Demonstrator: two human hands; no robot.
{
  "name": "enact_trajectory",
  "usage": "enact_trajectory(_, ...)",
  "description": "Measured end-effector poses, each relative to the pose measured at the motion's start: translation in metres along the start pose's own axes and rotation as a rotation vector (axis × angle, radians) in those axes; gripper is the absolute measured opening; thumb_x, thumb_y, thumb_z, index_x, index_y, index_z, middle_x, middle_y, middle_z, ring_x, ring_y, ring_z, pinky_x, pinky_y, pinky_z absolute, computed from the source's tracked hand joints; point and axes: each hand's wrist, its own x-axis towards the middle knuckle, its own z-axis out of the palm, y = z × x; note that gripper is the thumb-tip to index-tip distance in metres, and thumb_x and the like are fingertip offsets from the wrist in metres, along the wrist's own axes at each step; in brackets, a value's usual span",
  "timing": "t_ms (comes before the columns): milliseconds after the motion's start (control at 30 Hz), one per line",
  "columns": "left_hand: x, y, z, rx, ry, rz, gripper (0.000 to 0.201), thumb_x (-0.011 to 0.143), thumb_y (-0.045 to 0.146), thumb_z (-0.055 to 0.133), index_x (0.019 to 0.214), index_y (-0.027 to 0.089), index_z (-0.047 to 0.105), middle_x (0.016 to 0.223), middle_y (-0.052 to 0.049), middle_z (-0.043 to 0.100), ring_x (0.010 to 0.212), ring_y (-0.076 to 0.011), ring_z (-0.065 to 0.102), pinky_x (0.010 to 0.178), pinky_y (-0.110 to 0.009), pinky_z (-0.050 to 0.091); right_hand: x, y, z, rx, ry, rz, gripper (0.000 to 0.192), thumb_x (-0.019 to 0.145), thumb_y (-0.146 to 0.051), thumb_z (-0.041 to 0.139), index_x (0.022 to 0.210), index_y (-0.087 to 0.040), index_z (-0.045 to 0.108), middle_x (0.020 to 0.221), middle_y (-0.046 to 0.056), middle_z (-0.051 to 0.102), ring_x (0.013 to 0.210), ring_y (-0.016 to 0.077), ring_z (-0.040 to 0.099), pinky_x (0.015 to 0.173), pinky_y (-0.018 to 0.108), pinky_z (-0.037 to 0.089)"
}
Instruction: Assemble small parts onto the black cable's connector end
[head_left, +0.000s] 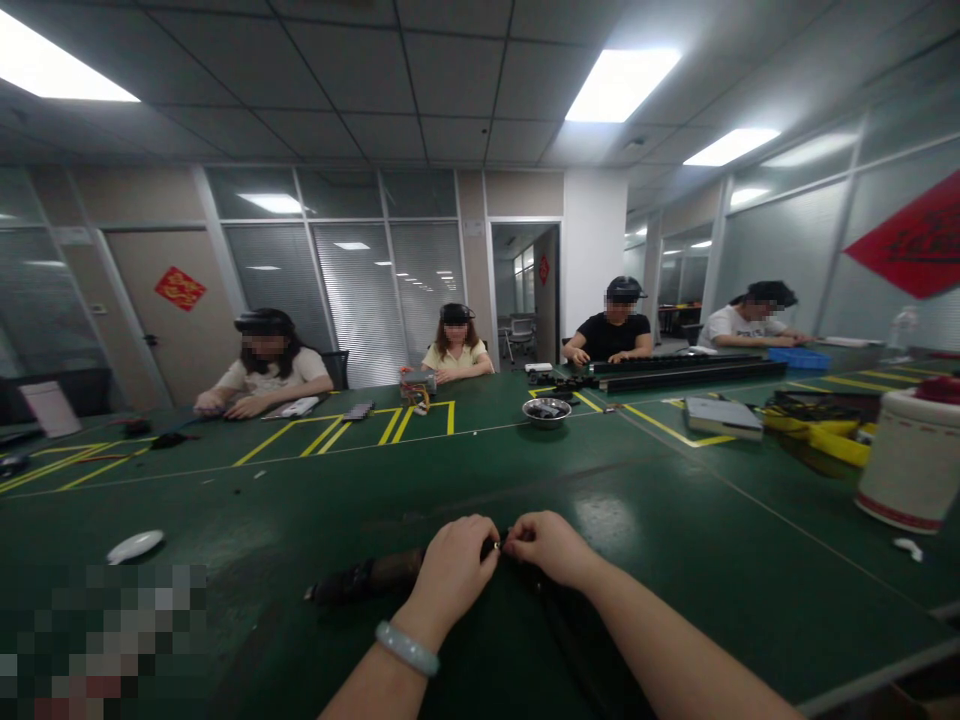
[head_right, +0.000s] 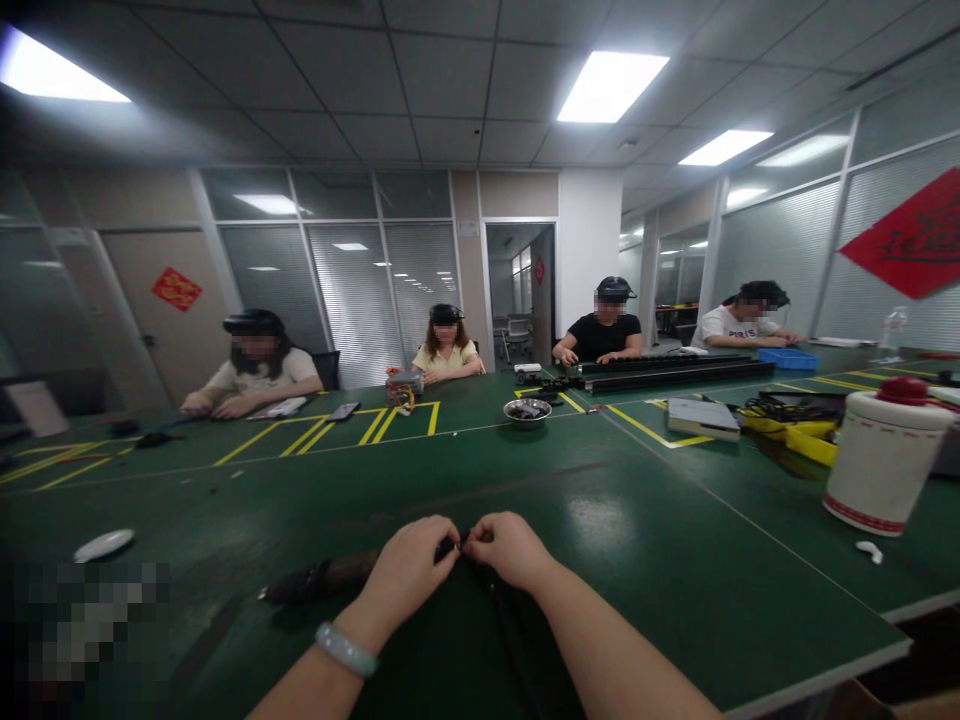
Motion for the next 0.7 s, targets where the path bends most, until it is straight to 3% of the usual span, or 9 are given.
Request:
enact_trajectory(433,0.0018,0.0051,0.0038,0.053,0.0,-0.022,0.014,0.084,0.017,0.051,0.093,0.023,0.06,0.096,-0.002,0.063,0.092,-0.0182,0.057,0.083,-0.03,0.04,0.0023,0.0054,0.0025,0.014,-0.004,-0.027,0.014,0.077,-0.029,0.065,0.082,-0.018,0.073,0.074,0.002,0.072,0.064,0.0133,0.062,0.056,0.02,0.042)
enact_trajectory(700,-0.0013,0.0027,0.0023,-0.025,0.017,-0.035,0.013,0.085,0.026,0.054,0.096,0.024,0.059,0.099,-0.001,0.062,0.092,-0.0175,0.057,0.081,-0.029,0.042,0.0017,0.0016,0.0008,0.029,-0.017,0.009,0.014,0.076,-0.028,0.066,0.083,-0.017,0.073,0.073,0.002,0.072,0.064,0.0137,0.063,0.058,0.02,0.043)
